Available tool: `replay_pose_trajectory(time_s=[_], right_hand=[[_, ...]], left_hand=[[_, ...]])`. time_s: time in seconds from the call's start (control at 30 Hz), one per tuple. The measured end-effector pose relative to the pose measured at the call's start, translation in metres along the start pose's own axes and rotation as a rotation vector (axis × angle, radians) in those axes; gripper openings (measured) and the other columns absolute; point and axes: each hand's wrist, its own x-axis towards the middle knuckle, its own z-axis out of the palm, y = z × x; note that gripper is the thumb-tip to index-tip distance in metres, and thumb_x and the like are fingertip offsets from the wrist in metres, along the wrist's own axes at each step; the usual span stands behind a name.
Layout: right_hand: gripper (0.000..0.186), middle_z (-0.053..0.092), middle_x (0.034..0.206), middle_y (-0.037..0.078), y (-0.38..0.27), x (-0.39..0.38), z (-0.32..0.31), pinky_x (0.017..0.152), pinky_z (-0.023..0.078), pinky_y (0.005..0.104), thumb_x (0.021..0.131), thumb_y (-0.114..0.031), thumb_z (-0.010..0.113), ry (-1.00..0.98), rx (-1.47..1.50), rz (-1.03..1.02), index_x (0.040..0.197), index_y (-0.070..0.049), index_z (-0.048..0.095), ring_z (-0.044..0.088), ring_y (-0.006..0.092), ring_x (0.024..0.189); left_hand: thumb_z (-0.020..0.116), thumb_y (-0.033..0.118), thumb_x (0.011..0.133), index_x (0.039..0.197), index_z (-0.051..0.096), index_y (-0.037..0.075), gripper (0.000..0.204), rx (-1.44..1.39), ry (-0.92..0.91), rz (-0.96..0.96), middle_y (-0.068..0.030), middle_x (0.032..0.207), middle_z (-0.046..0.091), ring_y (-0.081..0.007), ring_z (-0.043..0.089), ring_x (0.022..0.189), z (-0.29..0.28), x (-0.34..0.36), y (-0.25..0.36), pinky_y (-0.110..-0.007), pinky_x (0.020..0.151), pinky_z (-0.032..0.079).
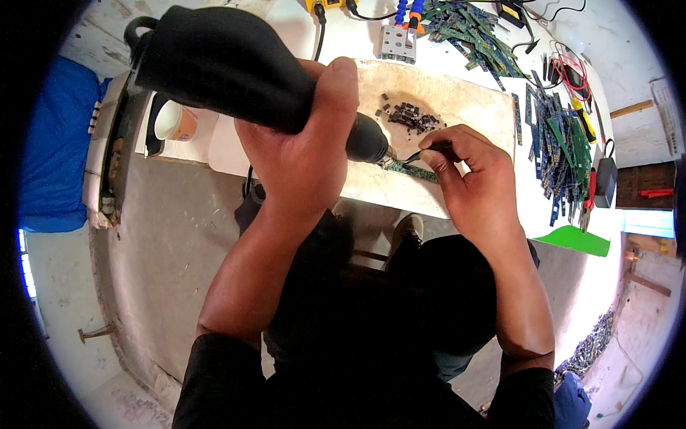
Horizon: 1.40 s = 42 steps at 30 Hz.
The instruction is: The person uses a hot air gun and tweezers to remove small electronic components from a green circuit board. They heat the components and lift them off, placing them onto a wooden board on the table.
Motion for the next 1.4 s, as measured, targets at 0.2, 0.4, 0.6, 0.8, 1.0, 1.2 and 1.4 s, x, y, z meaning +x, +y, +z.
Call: replay_pose_trajectory(time_s=[0.2, 0.4, 0.6, 0.8, 1.0, 1.2, 1.4], right_hand=[[0.014, 0.072, 0.095, 0.017, -0.0029, 0.0022, 0.0011, 0.069, 0.053, 0.0350, 0.091, 0.002, 0.074, 0.018, -0.008, -0.001, 0.105, 0.001, 0.072, 0.068, 0.0288, 0.073], [0.014, 0.072, 0.095, 0.018, -0.0016, 0.0025, 0.0011, 0.069, 0.053, 0.0353, 0.091, 0.002, 0.073, 0.012, -0.018, -0.001, 0.105, 0.001, 0.072, 0.068, 0.0288, 0.073], [0.014, 0.072, 0.096, 0.018, -0.0030, 0.0023, 0.0000, 0.068, 0.053, 0.0354, 0.091, 0.003, 0.072, 0.010, -0.026, 0.000, 0.105, 0.001, 0.071, 0.068, 0.0285, 0.072], [0.015, 0.072, 0.096, 0.018, -0.0033, 0.0022, -0.0002, 0.071, 0.054, 0.0353, 0.091, 0.005, 0.071, -0.003, -0.029, -0.016, 0.105, 0.001, 0.071, 0.069, 0.0307, 0.076], [0.016, 0.072, 0.098, 0.018, -0.0022, 0.0021, -0.0006, 0.074, 0.055, 0.0352, 0.090, 0.006, 0.071, -0.013, -0.020, -0.057, 0.105, 0.003, 0.071, 0.070, 0.0324, 0.081], [0.016, 0.071, 0.098, 0.018, -0.0034, 0.0027, -0.0004, 0.075, 0.056, 0.0358, 0.089, 0.008, 0.070, -0.030, -0.014, -0.057, 0.105, 0.002, 0.072, 0.071, 0.0332, 0.083], [0.016, 0.071, 0.096, 0.017, -0.0019, 0.0023, -0.0002, 0.074, 0.056, 0.0361, 0.090, 0.008, 0.070, -0.026, -0.017, -0.074, 0.104, 0.002, 0.072, 0.071, 0.0345, 0.083]], left_hand=[[0.066, 0.011, 0.097, 0.090, 0.066, 0.001, 0.013, 0.015, -0.045, 0.058, -0.0089, 0.078, 0.068, -0.0185, 0.067, 0.074, -0.0038, 0.0024, -0.0039, -0.036, 0.079, 0.054], [0.067, 0.012, 0.097, 0.091, 0.066, 0.001, 0.012, -0.007, -0.033, 0.033, -0.0089, 0.079, 0.069, -0.0185, 0.067, 0.075, -0.0021, 0.0015, -0.0007, -0.036, 0.080, 0.055], [0.068, 0.010, 0.097, 0.092, 0.066, 0.001, 0.010, 0.003, -0.035, 0.030, -0.0086, 0.080, 0.069, -0.0185, 0.068, 0.075, -0.0024, 0.0017, -0.0011, -0.037, 0.081, 0.055], [0.067, 0.011, 0.097, 0.092, 0.066, 0.001, 0.010, 0.017, -0.035, 0.036, -0.0087, 0.080, 0.069, -0.0184, 0.068, 0.074, -0.0041, 0.0021, -0.0023, -0.037, 0.081, 0.055], [0.067, 0.012, 0.097, 0.092, 0.067, 0.001, 0.011, 0.035, -0.048, 0.050, -0.0084, 0.079, 0.069, -0.0180, 0.068, 0.074, -0.0053, 0.0029, -0.0017, -0.037, 0.081, 0.055], [0.067, 0.011, 0.097, 0.089, 0.068, 0.002, 0.012, 0.031, -0.034, 0.034, -0.0082, 0.078, 0.070, -0.0177, 0.067, 0.074, -0.0048, 0.0021, -0.0017, -0.036, 0.081, 0.054], [0.067, 0.010, 0.097, 0.089, 0.068, 0.002, 0.011, 0.006, -0.031, 0.021, -0.0083, 0.078, 0.069, -0.0179, 0.067, 0.074, -0.0038, 0.0025, -0.0018, -0.036, 0.081, 0.054]])
